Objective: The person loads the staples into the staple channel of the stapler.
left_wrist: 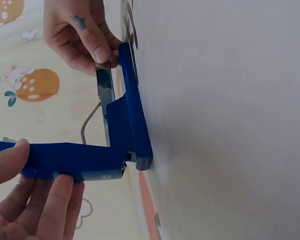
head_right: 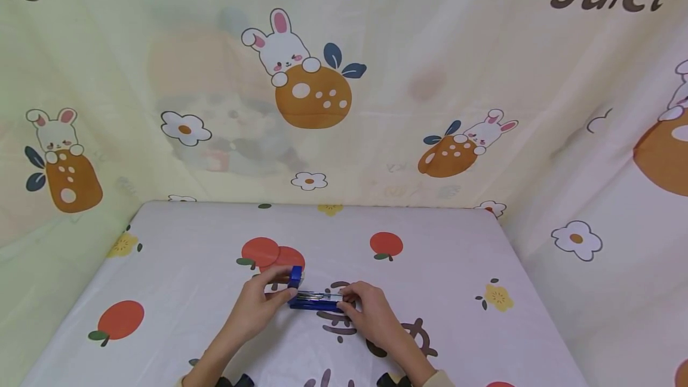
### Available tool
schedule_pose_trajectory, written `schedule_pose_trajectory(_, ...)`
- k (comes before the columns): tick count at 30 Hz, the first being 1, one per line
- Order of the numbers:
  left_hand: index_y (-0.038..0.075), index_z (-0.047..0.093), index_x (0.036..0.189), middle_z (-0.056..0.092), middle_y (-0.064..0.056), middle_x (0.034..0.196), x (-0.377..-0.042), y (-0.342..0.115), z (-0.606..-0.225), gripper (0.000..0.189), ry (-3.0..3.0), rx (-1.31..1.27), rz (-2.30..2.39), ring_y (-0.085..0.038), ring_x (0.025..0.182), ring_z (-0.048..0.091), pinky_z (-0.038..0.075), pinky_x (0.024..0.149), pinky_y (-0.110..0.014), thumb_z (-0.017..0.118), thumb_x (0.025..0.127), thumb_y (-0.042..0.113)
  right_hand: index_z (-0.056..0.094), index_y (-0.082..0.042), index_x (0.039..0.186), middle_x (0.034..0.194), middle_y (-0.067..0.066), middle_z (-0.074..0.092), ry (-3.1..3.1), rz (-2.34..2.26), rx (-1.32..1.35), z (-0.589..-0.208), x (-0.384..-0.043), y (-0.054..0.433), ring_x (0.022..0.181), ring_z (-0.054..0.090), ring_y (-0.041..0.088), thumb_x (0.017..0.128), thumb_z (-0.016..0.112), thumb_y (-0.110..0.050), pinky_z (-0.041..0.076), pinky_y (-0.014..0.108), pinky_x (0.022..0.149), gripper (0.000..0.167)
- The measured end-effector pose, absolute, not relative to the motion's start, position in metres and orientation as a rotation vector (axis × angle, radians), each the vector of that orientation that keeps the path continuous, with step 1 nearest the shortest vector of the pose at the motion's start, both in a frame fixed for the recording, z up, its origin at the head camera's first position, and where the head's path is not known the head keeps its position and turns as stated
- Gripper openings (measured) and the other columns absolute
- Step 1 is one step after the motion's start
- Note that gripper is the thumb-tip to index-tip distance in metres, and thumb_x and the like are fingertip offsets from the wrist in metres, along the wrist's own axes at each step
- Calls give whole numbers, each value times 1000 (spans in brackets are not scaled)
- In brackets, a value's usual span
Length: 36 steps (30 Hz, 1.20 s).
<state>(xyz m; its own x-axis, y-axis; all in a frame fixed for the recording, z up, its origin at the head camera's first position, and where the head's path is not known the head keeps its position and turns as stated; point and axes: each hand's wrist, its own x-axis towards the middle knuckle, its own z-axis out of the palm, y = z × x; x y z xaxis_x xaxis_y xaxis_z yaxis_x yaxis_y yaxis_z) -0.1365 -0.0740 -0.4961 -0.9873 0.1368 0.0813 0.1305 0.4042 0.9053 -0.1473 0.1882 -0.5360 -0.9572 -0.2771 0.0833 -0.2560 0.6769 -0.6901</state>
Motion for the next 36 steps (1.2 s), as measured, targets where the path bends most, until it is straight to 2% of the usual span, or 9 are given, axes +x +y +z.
schedule_pose_trajectory(36,16,72,133,77,-8,126,-137,-64,-495,39,2674,255,1605,-29,120,72,66,92,-37,80,95,13,77,-15,108,95,-6,73,2834,-1164,-440,-532,-146,187,84,59,4,93,82,-17,59,24,78,16)
